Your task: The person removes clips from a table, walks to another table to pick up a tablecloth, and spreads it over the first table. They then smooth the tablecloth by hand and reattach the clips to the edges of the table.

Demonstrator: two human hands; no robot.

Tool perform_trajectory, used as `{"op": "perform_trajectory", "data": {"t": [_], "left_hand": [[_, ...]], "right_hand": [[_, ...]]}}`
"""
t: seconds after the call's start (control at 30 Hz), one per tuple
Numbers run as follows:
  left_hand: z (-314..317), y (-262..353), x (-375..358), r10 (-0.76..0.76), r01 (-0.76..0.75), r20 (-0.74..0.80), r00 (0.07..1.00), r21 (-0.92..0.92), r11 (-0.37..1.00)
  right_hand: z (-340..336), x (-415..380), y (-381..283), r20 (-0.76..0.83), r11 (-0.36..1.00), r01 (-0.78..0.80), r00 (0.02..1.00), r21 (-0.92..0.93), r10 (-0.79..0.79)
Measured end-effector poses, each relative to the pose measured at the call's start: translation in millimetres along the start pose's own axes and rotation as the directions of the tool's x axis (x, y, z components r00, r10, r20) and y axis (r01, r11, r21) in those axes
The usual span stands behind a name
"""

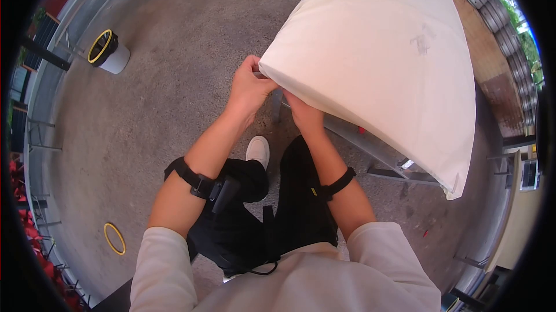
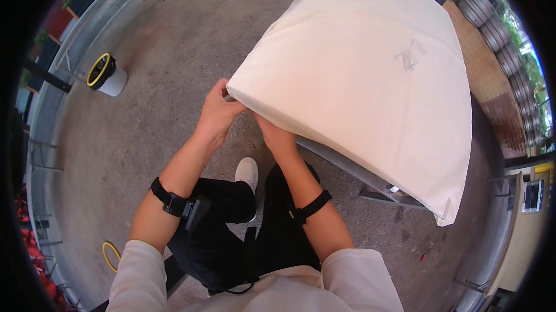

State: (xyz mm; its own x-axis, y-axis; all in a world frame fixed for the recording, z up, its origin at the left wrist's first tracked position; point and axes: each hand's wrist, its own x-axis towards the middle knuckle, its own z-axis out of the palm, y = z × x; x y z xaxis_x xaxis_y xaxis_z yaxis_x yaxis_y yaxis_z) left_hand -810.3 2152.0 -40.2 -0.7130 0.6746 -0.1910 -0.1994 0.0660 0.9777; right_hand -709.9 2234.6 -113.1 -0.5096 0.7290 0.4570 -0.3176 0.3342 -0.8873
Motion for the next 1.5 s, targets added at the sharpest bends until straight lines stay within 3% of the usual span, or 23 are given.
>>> {"op": "perform_trajectory", "data": {"t": [0.1, 0.2, 0.3, 0.37, 0.5, 0.6, 0.7, 0.8, 0.9, 1.0, 1.1, 1.17, 1.27, 1.33, 1.4, 1.5], "left_hand": [[-7.2, 5.4, 2.2, -0.026, 0.021, 0.058, 0.998, 0.088, 0.996], [-14.0, 9.9, 3.5, -0.068, 0.082, 0.121, 0.990, -0.117, 0.990], [-18.6, 12.8, 3.6, -0.115, 0.175, 0.178, 0.977, -0.374, 0.911], [-19.6, 8.8, 6.1, -0.166, 0.231, 0.182, 0.969, -0.433, 0.871], [-24.3, -0.8, 13.2, -0.257, 0.316, 0.188, 0.948, -0.466, 0.826], [-22.6, -2.7, 12.0, -0.195, 0.264, 0.202, 0.960, -0.411, 0.873], [-25.4, -2.0, 14.3, -0.192, 0.239, 0.169, 0.967, -0.334, 0.912], [-25.9, -1.6, 15.6, -0.195, 0.240, 0.167, 0.967, -0.316, 0.918], [-23.5, 4.2, 11.0, -0.172, 0.227, 0.175, 0.969, -0.381, 0.896], [-25.1, 3.6, 8.5, -0.139, 0.205, 0.178, 0.974, -0.435, 0.877], [-27.7, 7.7, 3.9, -0.121, 0.206, 0.213, 0.970, -0.442, 0.873], [-25.2, 12.9, -0.8, -0.135, 0.208, 0.180, 0.974, -0.494, 0.844], [-23.3, 16.5, -9.7, -0.174, 0.200, 0.102, 0.979, -0.588, 0.784], [-19.7, 15.9, -11.2, -0.233, 0.210, 0.057, 0.971, -0.674, 0.709], [-16.7, 12.3, -12.9, -0.322, 0.215, 0.016, 0.947, -0.774, 0.595], [-13.7, 12.9, -16.0, -0.361, 0.229, 0.050, 0.931, -0.850, 0.474]], "right_hand": [[-14.6, 0.9, 2.5, 0.100, 0.970, -0.232, 0.969, 0.076, 0.224], [-19.9, 7.1, 1.4, 0.131, 0.963, -0.260, 0.960, 0.077, 0.248], [-12.4, 10.5, -12.5, 0.144, 0.760, -0.450, 0.888, 0.469, 0.437], [-13.1, 10.1, -9.9, 0.199, 0.661, -0.486, 0.864, 0.572, 0.463], [-15.7, 10.5, -3.2, 0.305, 0.558, -0.530, 0.840, 0.639, 0.449], [-18.0, 11.2, -5.3, 0.332, 0.530, -0.566, 0.815, 0.631, 0.475], [-26.8, 21.0, -11.1, 0.346, 0.589, -0.585, 0.809, 0.558, 0.475], [-35.9, 28.1, -5.7, 0.345, 0.601, -0.523, 0.852, 0.604, 0.394], [-40.3, 34.8, -2.7, 0.371, 0.496, -0.497, 0.866, 0.712, 0.335], [-45.2, 34.8, 1.2, 0.293, 0.147, -0.411, 0.818, 0.900, 0.495], [-59.8, 33.0, -1.4, 0.393, 0.068, -0.441, 0.851, 0.895, 0.348], [-69.9, 30.2, 7.3, 0.359, 0.389, -0.467, 0.877, 0.794, 0.318], [-67.9, 29.7, -5.7, 0.308, 0.782, -0.442, 0.892, 0.440, 0.330], [-67.4, 30.0, -8.7, 0.309, 0.702, -0.472, 0.881, 0.534, 0.357], [-64.0, 31.7, -0.6, 0.382, 0.184, -0.465, 0.853, 0.866, 0.355], [-63.8, 32.6, -0.7, 0.430, 0.115, -0.500, 0.823, 0.858, 0.371]]}}
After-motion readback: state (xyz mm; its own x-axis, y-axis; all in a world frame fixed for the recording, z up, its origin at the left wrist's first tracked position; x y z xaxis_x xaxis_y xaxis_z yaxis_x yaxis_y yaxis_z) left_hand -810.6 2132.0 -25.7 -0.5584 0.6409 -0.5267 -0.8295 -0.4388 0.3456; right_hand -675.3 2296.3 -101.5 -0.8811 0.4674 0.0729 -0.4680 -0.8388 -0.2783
